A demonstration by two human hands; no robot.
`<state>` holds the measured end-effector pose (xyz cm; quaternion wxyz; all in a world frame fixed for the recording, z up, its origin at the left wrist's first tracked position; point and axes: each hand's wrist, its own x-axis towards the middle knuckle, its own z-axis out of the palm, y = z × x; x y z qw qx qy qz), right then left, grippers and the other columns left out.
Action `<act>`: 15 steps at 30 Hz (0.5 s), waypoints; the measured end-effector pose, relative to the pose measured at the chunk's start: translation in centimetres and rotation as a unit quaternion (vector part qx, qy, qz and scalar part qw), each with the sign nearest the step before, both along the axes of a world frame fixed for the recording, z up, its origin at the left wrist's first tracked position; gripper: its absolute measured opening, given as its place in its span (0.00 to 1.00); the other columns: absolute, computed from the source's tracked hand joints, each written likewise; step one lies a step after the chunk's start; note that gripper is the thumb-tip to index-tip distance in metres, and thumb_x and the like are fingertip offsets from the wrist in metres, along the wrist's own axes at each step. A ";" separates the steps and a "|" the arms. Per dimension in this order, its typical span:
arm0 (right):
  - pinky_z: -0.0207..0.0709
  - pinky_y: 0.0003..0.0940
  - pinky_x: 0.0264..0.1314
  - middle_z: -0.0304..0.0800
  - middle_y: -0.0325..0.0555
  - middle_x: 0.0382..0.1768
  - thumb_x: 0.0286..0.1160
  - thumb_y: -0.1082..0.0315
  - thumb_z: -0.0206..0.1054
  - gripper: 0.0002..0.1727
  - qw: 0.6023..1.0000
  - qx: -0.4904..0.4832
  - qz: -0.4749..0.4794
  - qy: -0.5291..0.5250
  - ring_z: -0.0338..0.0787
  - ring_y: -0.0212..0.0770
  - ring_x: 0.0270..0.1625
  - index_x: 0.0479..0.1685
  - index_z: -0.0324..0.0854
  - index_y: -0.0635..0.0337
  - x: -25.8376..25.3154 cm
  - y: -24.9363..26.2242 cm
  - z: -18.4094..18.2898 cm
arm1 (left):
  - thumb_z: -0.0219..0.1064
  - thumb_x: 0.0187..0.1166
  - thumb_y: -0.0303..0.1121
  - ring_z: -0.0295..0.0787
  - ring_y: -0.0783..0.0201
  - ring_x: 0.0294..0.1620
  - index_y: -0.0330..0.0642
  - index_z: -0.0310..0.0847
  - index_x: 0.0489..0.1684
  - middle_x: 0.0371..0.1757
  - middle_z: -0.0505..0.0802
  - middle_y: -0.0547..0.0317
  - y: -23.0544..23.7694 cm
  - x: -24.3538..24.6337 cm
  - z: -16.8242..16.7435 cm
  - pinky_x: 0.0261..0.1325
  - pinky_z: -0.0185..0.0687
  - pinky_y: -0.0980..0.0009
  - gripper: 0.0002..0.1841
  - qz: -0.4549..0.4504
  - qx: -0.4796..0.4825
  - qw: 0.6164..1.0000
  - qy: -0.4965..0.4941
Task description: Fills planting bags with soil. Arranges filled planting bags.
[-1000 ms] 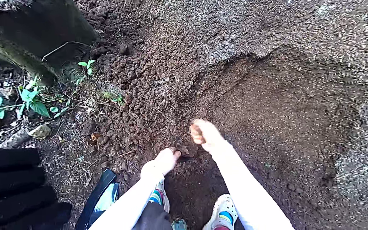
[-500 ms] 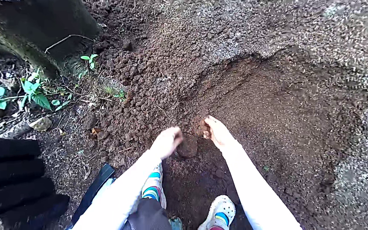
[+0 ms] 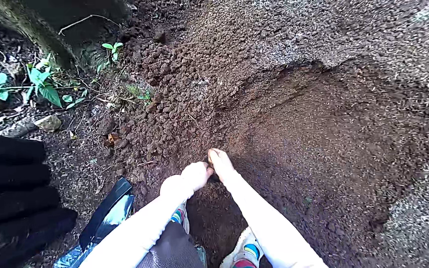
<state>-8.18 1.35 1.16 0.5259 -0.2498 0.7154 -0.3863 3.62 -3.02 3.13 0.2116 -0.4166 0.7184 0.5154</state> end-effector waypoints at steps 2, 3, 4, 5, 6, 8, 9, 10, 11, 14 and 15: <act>0.58 0.21 0.21 0.61 0.30 0.18 0.95 0.66 0.45 0.16 0.999 0.027 0.021 -0.028 0.61 0.25 0.16 0.39 0.73 0.62 -0.7 -0.5 1.3 | 0.46 0.96 0.41 0.86 0.42 0.55 0.32 0.81 0.57 0.50 0.88 0.36 -0.4 0.8 0.0 0.61 0.75 0.41 0.22 0.030 0.004 0.999 0.021; 0.60 0.20 0.20 0.64 0.30 0.20 0.95 0.65 0.45 0.15 0.999 0.020 0.018 -0.027 0.63 0.24 0.17 0.44 0.74 0.62 -1.6 -0.4 2.5 | 0.45 0.96 0.42 0.85 0.43 0.53 0.32 0.81 0.58 0.49 0.87 0.37 -0.4 1.5 -0.1 0.60 0.75 0.42 0.23 0.053 0.010 0.998 0.030; 0.64 0.20 0.22 0.69 0.31 0.22 0.95 0.63 0.47 0.14 1.000 0.008 0.012 0.006 0.66 0.24 0.18 0.51 0.76 0.62 -2.9 -0.1 3.3 | 0.45 0.96 0.43 0.85 0.45 0.52 0.33 0.80 0.60 0.48 0.87 0.38 -0.4 2.0 -0.6 0.59 0.75 0.43 0.23 0.081 0.018 0.996 0.038; 0.69 0.24 0.25 0.74 0.35 0.27 0.95 0.58 0.49 0.17 0.997 0.011 0.021 0.068 0.71 0.27 0.22 0.60 0.77 0.59 -4.7 0.2 3.8 | 0.46 0.95 0.48 0.86 0.45 0.53 0.33 0.77 0.66 0.51 0.87 0.37 -0.4 2.3 -1.1 0.60 0.76 0.43 0.25 0.117 0.032 0.992 0.043; 0.76 0.35 0.36 0.81 0.46 0.40 0.96 0.51 0.47 0.24 0.990 0.055 0.061 0.118 0.77 0.37 0.31 0.77 0.72 0.57 -6.6 0.3 4.3 | 0.49 0.93 0.55 0.89 0.46 0.54 0.35 0.67 0.75 0.55 0.88 0.37 -0.4 2.3 -1.4 0.62 0.81 0.45 0.30 0.147 0.055 0.987 0.034; 0.83 0.48 0.47 0.86 0.59 0.54 0.92 0.39 0.45 0.34 0.954 0.181 0.182 0.158 0.88 0.50 0.41 0.89 0.57 0.48 -8.8 0.3 3.5 | 0.55 0.85 0.65 0.94 0.52 0.47 0.42 0.40 0.93 0.54 0.90 0.39 -0.2 1.4 -1.9 0.56 0.89 0.54 0.47 0.188 0.116 0.975 0.006; 0.84 0.53 0.50 0.85 0.63 0.62 0.90 0.36 0.46 0.38 0.936 0.235 0.225 0.136 0.90 0.56 0.46 0.94 0.53 0.43 -8.9 0.3 2.9 | 0.56 0.85 0.65 0.95 0.54 0.42 0.46 0.27 0.96 0.51 0.91 0.39 0.0 0.7 -2.0 0.51 0.90 0.57 0.51 0.205 0.159 0.966 0.002; 0.84 0.56 0.54 0.81 0.66 0.69 0.90 0.36 0.48 0.38 0.923 0.271 0.253 0.105 0.90 0.60 0.51 0.94 0.53 0.42 -8.8 0.1 2.4 | 0.55 0.87 0.63 0.95 0.54 0.41 0.51 0.18 0.96 0.51 0.92 0.37 0.3 0.0 -2.2 0.50 0.91 0.58 0.51 0.223 0.203 0.953 0.005; 0.84 0.55 0.55 0.80 0.68 0.69 0.90 0.38 0.51 0.37 0.916 0.287 0.268 0.087 0.90 0.60 0.52 0.92 0.56 0.47 -8.7 0.0 2.0 | 0.53 0.90 0.60 0.96 0.52 0.42 0.55 0.15 0.96 0.52 0.92 0.35 0.7 -0.6 -2.5 0.50 0.91 0.57 0.49 0.244 0.239 0.940 0.011; 0.85 0.43 0.50 0.82 0.68 0.62 0.90 0.47 0.58 0.35 0.916 0.279 0.276 0.082 0.90 0.51 0.44 0.88 0.60 0.57 -8.3 -0.3 1.2 | 0.52 0.94 0.52 0.93 0.55 0.40 0.60 0.17 0.96 0.58 0.87 0.35 1.4 -1.7 -2.7 0.45 0.89 0.62 0.43 0.302 0.274 0.912 0.037; 0.85 0.40 0.49 0.83 0.66 0.60 0.90 0.49 0.59 0.34 0.911 0.278 0.287 0.100 0.89 0.49 0.41 0.88 0.59 0.58 -8.0 -0.3 1.1 | 0.52 0.94 0.49 0.90 0.58 0.36 0.59 0.19 0.96 0.55 0.86 0.38 1.5 -1.8 -2.6 0.40 0.87 0.65 0.42 0.312 0.262 0.913 0.037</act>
